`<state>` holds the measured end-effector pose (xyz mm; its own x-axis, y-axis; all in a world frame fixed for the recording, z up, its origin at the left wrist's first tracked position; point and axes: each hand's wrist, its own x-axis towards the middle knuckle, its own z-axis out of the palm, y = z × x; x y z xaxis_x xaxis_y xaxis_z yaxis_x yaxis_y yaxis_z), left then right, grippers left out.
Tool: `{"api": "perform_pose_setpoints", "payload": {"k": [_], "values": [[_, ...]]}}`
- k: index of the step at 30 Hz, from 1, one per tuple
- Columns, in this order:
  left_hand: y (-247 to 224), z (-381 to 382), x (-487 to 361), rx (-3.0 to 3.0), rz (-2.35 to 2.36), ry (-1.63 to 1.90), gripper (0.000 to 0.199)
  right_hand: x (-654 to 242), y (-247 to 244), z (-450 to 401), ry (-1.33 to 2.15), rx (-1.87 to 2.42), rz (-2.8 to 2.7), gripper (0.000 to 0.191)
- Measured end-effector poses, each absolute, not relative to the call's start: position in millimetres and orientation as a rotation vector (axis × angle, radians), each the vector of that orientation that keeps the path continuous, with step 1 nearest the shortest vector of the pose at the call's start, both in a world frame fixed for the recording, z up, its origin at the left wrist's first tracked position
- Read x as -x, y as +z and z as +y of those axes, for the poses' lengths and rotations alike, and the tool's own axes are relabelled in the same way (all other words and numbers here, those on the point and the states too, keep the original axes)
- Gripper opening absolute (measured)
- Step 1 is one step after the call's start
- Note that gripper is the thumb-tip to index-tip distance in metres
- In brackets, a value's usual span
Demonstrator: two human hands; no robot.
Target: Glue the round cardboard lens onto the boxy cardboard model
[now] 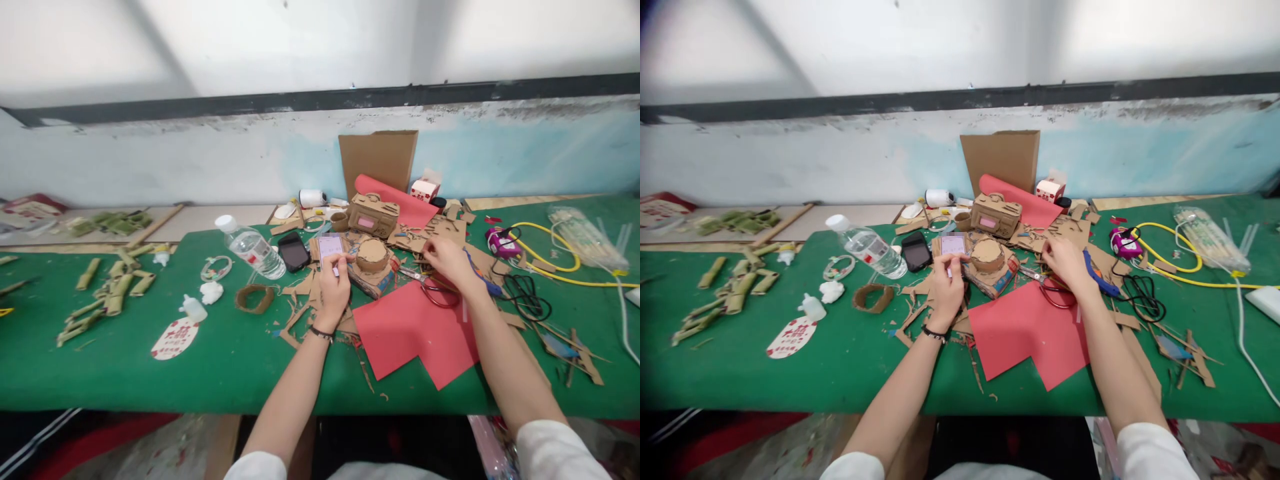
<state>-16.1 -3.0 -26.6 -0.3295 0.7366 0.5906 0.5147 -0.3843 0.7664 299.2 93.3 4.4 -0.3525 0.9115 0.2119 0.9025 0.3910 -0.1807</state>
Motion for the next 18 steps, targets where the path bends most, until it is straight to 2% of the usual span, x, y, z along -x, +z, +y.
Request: {"api": "perform_pose_setpoints", "payload": {"k": [3,6,12,15,18], "values": [[-25.1,-4.7,13.8,-1.717,1.642,1.794,0.025,-308.8,-1.8,90.0,0.075,1.549,-2.413,0.019],[-23.4,-6.4,11.4,-1.755,1.652,1.785,0.024,-309.9,-11.7,87.2,-0.046,1.575,-2.505,0.018],[-21.6,-11.1,7.2,-1.99,1.651,1.917,0.018,-293.8,-11.8,73.8,0.036,1.441,-2.187,0.038],[-22.8,-14.0,1.3,-2.163,1.592,1.969,0.01,-292.2,-6.8,66.8,0.075,1.417,-2.048,0.042],[-25.8,-14.8,-6.2,-2.217,1.532,1.979,0.006,-299.5,-5.8,65.8,-0.041,1.498,-2.104,0.042]]}}
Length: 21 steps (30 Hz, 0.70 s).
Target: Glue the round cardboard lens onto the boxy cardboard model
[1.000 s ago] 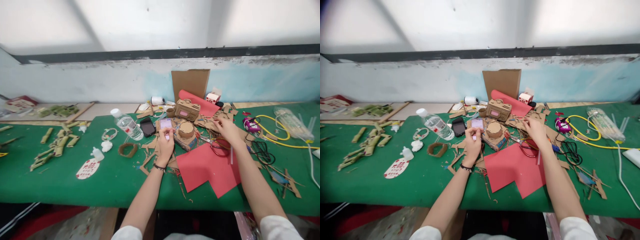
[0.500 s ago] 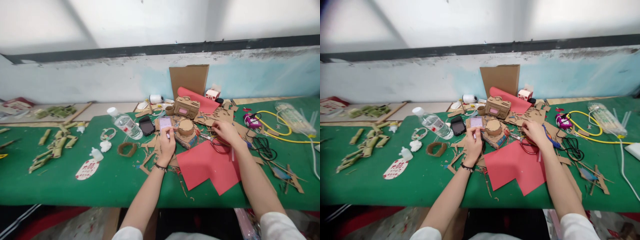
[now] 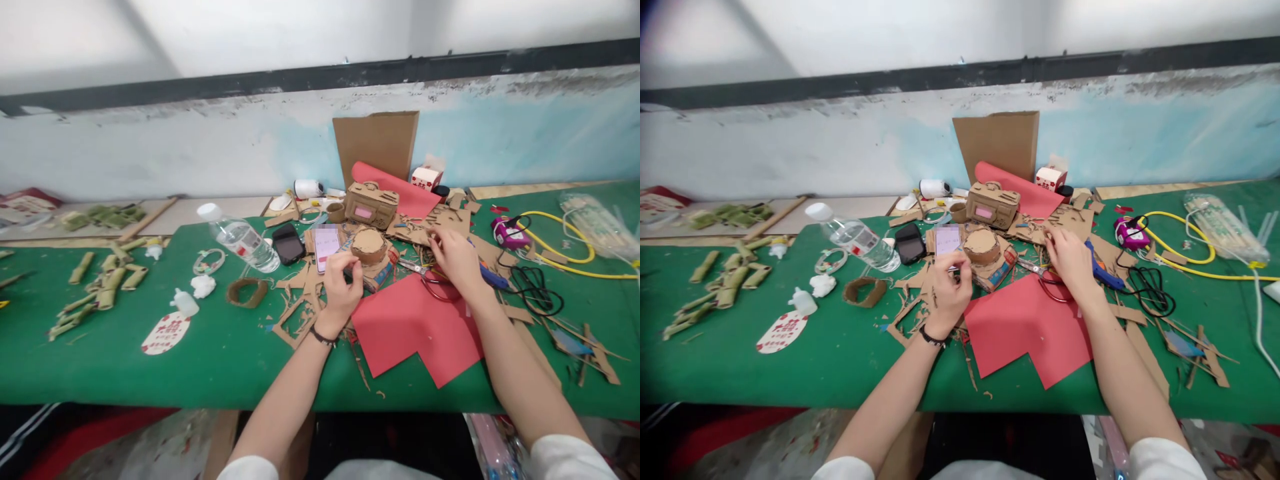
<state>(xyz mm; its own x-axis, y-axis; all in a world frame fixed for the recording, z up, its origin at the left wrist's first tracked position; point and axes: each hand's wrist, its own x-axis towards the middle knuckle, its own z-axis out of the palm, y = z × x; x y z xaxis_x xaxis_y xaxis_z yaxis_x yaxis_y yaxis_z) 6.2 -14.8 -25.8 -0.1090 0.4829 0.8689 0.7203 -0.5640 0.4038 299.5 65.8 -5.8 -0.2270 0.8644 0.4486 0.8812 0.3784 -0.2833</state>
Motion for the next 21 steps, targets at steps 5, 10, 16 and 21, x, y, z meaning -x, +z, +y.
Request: {"api": "perform_pose_setpoints", "payload": {"k": [5,10,16,21], "values": [[-32.2,-12.5,-12.7,2.005,-1.408,-1.746,0.01,-304.3,-12.4,69.2,-0.227,1.586,-2.282,0.033],[-32.1,-10.7,-16.8,2.015,-1.296,-1.743,0.013,-285.2,-18.3,66.0,-0.159,1.624,-2.473,0.028],[-29.3,-9.7,-24.0,2.015,-1.262,-1.738,0.013,-275.8,-24.9,68.8,-0.261,1.697,-2.483,0.029],[-29.1,-7.6,-24.9,1.996,-1.27,-1.77,0.015,-282.6,-28.8,72.6,-0.2,1.593,-2.49,0.022]]}}
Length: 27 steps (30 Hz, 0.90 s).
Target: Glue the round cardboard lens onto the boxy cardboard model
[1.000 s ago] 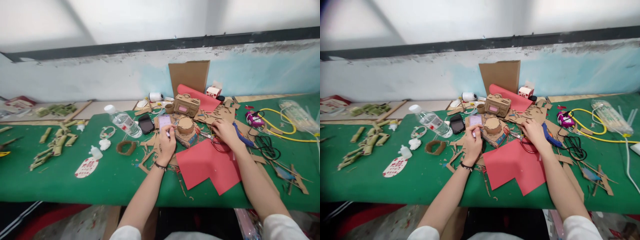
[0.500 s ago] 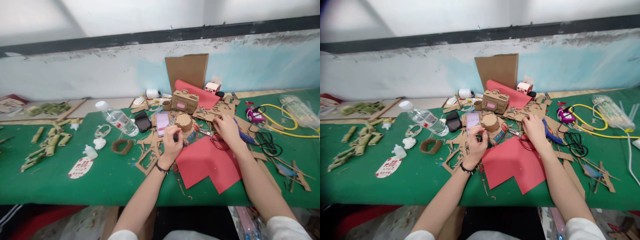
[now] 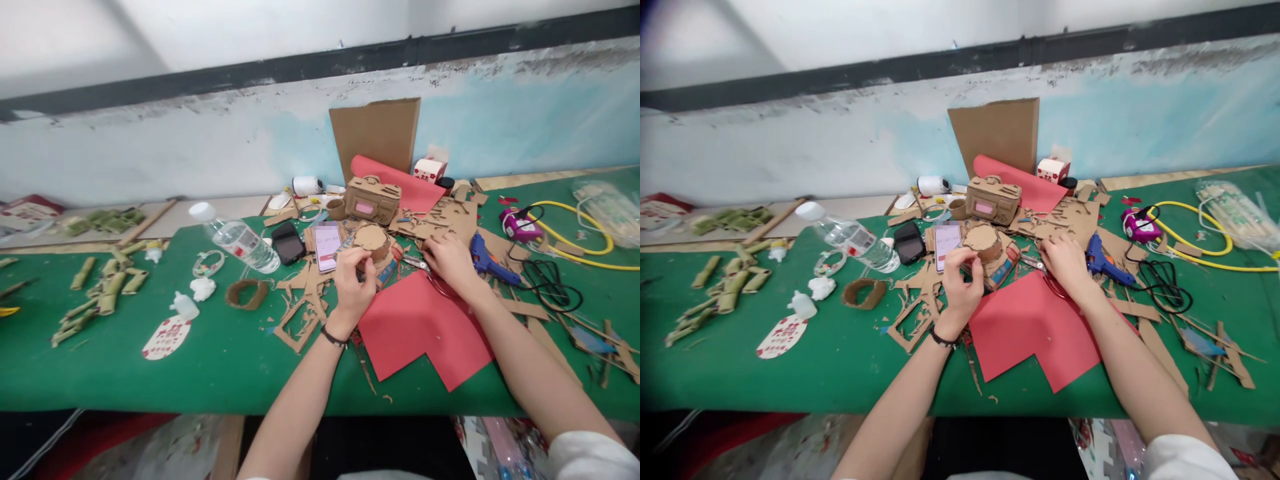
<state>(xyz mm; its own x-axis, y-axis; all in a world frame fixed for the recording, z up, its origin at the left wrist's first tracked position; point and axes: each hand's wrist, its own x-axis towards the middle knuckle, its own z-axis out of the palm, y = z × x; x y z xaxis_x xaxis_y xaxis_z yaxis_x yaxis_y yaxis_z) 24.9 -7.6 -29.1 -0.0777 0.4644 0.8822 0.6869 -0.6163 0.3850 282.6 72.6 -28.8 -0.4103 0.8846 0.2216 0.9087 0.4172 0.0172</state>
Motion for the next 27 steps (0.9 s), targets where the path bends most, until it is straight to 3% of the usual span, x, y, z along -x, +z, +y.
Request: {"api": "perform_pose_setpoints", "payload": {"k": [5,19,27], "values": [[-30.4,-5.9,-18.9,1.961,-1.349,-1.76,0.01,-289.2,-22.9,71.7,-0.211,1.597,-2.349,0.025],[-28.7,-1.5,-6.5,1.957,-1.343,-1.705,0.01,-276.0,-23.9,71.1,-0.184,1.59,-2.346,0.012],[-38.9,1.8,-4.6,1.94,-1.403,-1.771,0.014,-273.7,-5.2,58.8,-0.497,1.442,-2.144,0.01]]}}
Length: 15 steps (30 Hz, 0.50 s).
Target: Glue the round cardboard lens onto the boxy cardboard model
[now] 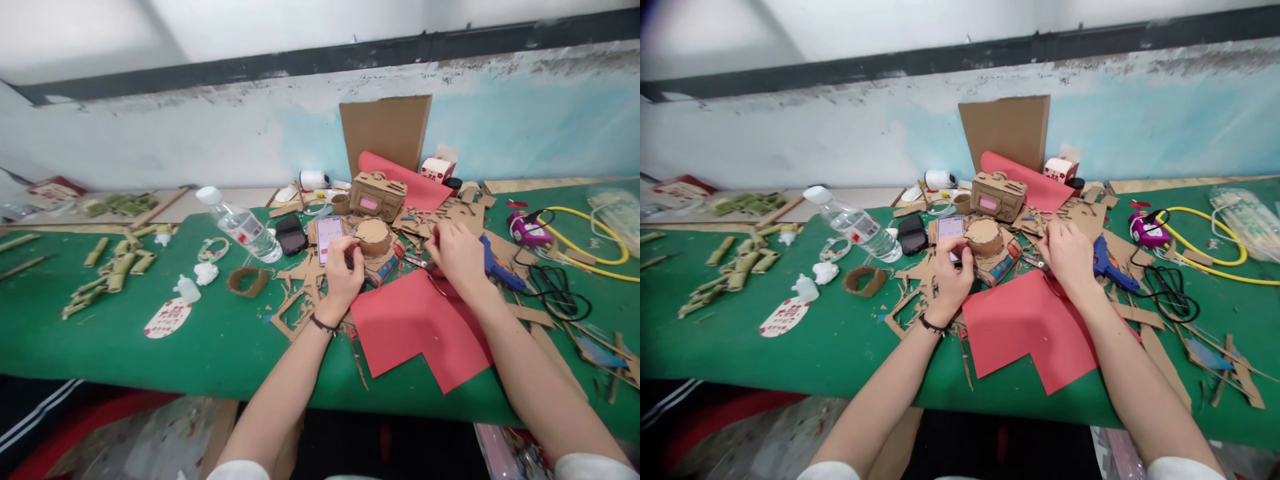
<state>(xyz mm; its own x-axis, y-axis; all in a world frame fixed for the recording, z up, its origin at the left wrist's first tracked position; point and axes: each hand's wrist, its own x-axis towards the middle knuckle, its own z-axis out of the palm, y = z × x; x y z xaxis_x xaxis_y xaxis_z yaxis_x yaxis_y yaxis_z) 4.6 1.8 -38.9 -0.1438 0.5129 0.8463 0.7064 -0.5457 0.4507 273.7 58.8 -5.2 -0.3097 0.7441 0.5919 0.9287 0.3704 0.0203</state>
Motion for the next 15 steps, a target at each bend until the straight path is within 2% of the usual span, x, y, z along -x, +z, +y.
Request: {"api": "perform_pose_setpoints", "payload": {"k": [3,7,11,15], "values": [[-44.1,2.9,-6.0,1.952,-1.424,-1.762,0.018,-273.6,-4.4,57.8,-0.543,1.381,-2.088,0.016],[-43.0,2.0,-8.7,1.977,-1.356,-1.708,0.017,-273.3,-3.1,55.0,-0.596,1.221,-2.067,0.033],[-36.9,-0.5,-9.3,2.005,-1.262,-1.659,0.016,-270.8,2.0,43.9,-0.525,0.964,-2.082,0.046],[-35.0,-1.2,-6.4,2.056,-1.161,-1.602,0.033,-265.3,7.2,31.4,-0.4,0.712,-2.222,0.046]]}}
